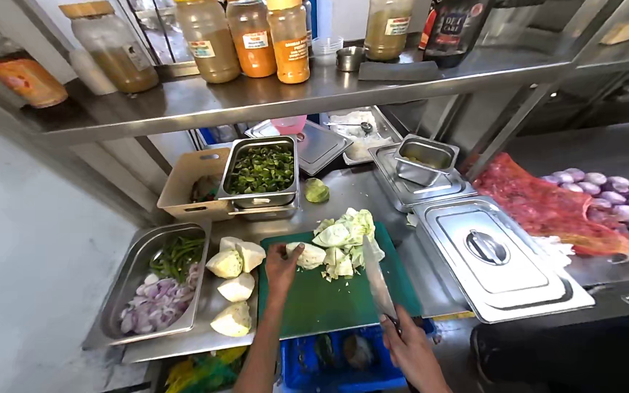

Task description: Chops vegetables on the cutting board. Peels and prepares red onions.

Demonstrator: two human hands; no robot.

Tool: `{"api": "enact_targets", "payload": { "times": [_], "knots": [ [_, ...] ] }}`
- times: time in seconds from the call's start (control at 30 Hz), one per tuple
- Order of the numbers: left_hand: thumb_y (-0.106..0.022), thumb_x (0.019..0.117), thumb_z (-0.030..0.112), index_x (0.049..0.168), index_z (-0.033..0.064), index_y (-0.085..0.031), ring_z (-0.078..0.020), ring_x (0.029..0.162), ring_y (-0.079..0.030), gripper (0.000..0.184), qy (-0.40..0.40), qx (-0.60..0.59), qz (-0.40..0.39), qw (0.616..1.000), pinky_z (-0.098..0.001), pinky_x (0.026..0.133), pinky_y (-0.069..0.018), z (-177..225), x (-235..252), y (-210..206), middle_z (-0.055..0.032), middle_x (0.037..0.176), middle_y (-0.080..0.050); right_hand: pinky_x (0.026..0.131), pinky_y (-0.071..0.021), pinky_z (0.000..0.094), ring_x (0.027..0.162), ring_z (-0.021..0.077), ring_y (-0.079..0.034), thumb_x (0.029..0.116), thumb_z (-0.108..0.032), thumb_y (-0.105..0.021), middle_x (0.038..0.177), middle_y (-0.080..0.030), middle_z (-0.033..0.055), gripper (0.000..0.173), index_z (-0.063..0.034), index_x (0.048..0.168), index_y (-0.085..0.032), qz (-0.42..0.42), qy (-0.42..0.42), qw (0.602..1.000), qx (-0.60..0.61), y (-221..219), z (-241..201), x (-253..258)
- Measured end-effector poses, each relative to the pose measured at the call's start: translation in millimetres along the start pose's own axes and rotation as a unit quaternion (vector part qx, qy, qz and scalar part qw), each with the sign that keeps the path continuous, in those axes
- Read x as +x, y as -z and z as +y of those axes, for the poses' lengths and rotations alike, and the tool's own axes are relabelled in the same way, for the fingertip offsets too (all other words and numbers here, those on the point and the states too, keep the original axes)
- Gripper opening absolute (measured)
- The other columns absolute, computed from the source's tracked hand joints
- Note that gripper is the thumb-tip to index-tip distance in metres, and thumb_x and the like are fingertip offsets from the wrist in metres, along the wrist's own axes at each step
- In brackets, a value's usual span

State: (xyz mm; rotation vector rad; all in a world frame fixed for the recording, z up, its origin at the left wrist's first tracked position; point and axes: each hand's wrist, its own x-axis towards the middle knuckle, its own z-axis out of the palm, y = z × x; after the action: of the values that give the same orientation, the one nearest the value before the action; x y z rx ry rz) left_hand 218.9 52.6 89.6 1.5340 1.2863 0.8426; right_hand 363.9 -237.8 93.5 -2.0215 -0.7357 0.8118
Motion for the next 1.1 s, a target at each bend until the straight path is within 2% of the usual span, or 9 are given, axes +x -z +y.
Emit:
{"api": "enact_targets", "payload": {
  "times": [0.1, 0.2, 0.27, 0.33, 0.47, 0.6, 0.73, 0.97, 1.1],
  "knots": [
    [-0.087, 0.0825, 0.039, 0.127, 0.0027, -0.062, -0.0234, 0.082, -0.071, 0.063, 0.016, 0.071, 0.037, 0.997, -0.0458, 0.078, -0.0613, -10, -45, 2, -0.0131, 0.098, -0.072, 0.066, -0.0608, 0.0474, 0.068, 0.0262, -0.070, 0.1073, -0.034, -0.049, 0.082, -0.068, 0.0091, 0.037, -0.0122, 0.137, -0.054, -0.073, -0.006, 0.987, -0.145, -15, -19, 5],
    [-0.087, 0.0824, 0.042, 0.124, 0.0060, -0.068, -0.0214, 0.091, -0.073, 0.058, -0.011, 0.119, 0.040, 0.992, -0.0451, 0.084, -0.0622, -22, -67, -3, -0.0112, 0.106, -0.074, 0.084, -0.0583, 0.0533, 0.093, 0.0358, -0.072, 0.1093, -0.030, -0.044, 0.098, -0.071, 0.0177, 0.043, -0.0106, 0.147, -0.047, -0.137, -0.008, 0.954, -0.266, -30, -48, 4],
    [-0.087, 0.0812, 0.043, 0.126, 0.0072, -0.069, -0.0225, 0.100, -0.072, 0.060, -0.029, 0.141, 0.030, 0.989, -0.0465, 0.091, -0.0606, -23, -74, -4, -0.0116, 0.113, -0.073, 0.089, -0.0572, 0.0542, 0.102, 0.0382, -0.071, 0.1100, -0.029, -0.041, 0.105, -0.071, 0.0196, 0.044, -0.0116, 0.150, -0.044, -0.163, -0.018, 0.936, -0.311, -39, -62, 6],
    [-0.089, 0.0798, 0.039, 0.130, 0.0090, -0.068, -0.0235, 0.106, -0.071, 0.062, -0.036, 0.160, 0.010, 0.986, -0.0469, 0.094, -0.0595, -20, -77, -4, -0.0118, 0.119, -0.072, 0.089, -0.0574, 0.0547, 0.104, 0.0392, -0.071, 0.1095, -0.026, -0.041, 0.108, -0.071, 0.0203, 0.044, -0.0122, 0.151, -0.042, -0.173, -0.027, 0.925, -0.337, -46, -70, 9],
    [-0.084, 0.0859, 0.028, 0.139, 0.0086, -0.063, -0.0252, 0.112, -0.070, 0.060, -0.055, 0.191, -0.026, 0.980, -0.0464, 0.096, -0.0597, -16, -77, -5, -0.0141, 0.127, -0.069, 0.087, -0.0585, 0.0538, 0.102, 0.0386, -0.072, 0.1083, -0.021, -0.040, 0.107, -0.071, 0.0187, 0.043, -0.0125, 0.151, -0.042, -0.168, -0.030, 0.916, -0.363, -49, -83, 11],
    [-0.084, 0.0855, 0.028, 0.136, 0.0087, -0.067, -0.0259, 0.108, -0.071, 0.056, -0.062, 0.223, -0.008, 0.973, -0.0463, 0.094, -0.0592, -7, -76, -12, -0.0134, 0.121, -0.071, 0.086, -0.0587, 0.0524, 0.101, 0.0375, -0.072, 0.1080, -0.019, -0.041, 0.106, -0.071, 0.0179, 0.044, -0.0131, 0.151, -0.041, -0.173, -0.027, 0.910, -0.376, -49, -94, 9],
    [-0.082, 0.0865, 0.030, 0.134, 0.0082, -0.068, -0.0259, 0.106, -0.072, 0.054, -0.067, 0.243, -0.003, 0.968, -0.0476, 0.093, -0.0594, -4, -72, -15, -0.0128, 0.119, -0.073, 0.086, -0.0589, 0.0537, 0.102, 0.0382, -0.072, 0.1038, -0.011, -0.047, 0.107, -0.071, 0.0182, 0.049, -0.0134, 0.152, -0.039, -0.183, -0.046, 0.907, -0.378, -53, -102, 15],
    [-0.082, 0.0870, 0.031, 0.136, 0.0072, -0.067, -0.0266, 0.103, -0.072, 0.056, -0.045, 0.247, -0.019, 0.968, -0.0484, 0.093, -0.0592, -9, -69, -9, -0.0137, 0.118, -0.073, 0.087, -0.0585, 0.0552, 0.106, 0.0395, -0.071, 0.1062, -0.009, -0.041, 0.114, -0.068, 0.0203, 0.042, -0.0113, 0.148, -0.038, -0.216, -0.061, 0.902, -0.369, -68, -109, 31],
    [-0.081, 0.0883, 0.030, 0.136, 0.0060, -0.066, -0.0279, 0.104, -0.072, 0.056, -0.027, 0.244, -0.019, 0.969, -0.0498, 0.094, -0.0583, -13, -71, -7, -0.0147, 0.117, -0.074, 0.089, -0.0577, 0.0564, 0.108, 0.0406, -0.070, 0.1041, -0.006, -0.045, 0.117, -0.068, 0.0218, 0.043, -0.0083, 0.146, -0.040, -0.230, -0.055, 0.903, -0.359, -84, -97, 42]
  ]
}}
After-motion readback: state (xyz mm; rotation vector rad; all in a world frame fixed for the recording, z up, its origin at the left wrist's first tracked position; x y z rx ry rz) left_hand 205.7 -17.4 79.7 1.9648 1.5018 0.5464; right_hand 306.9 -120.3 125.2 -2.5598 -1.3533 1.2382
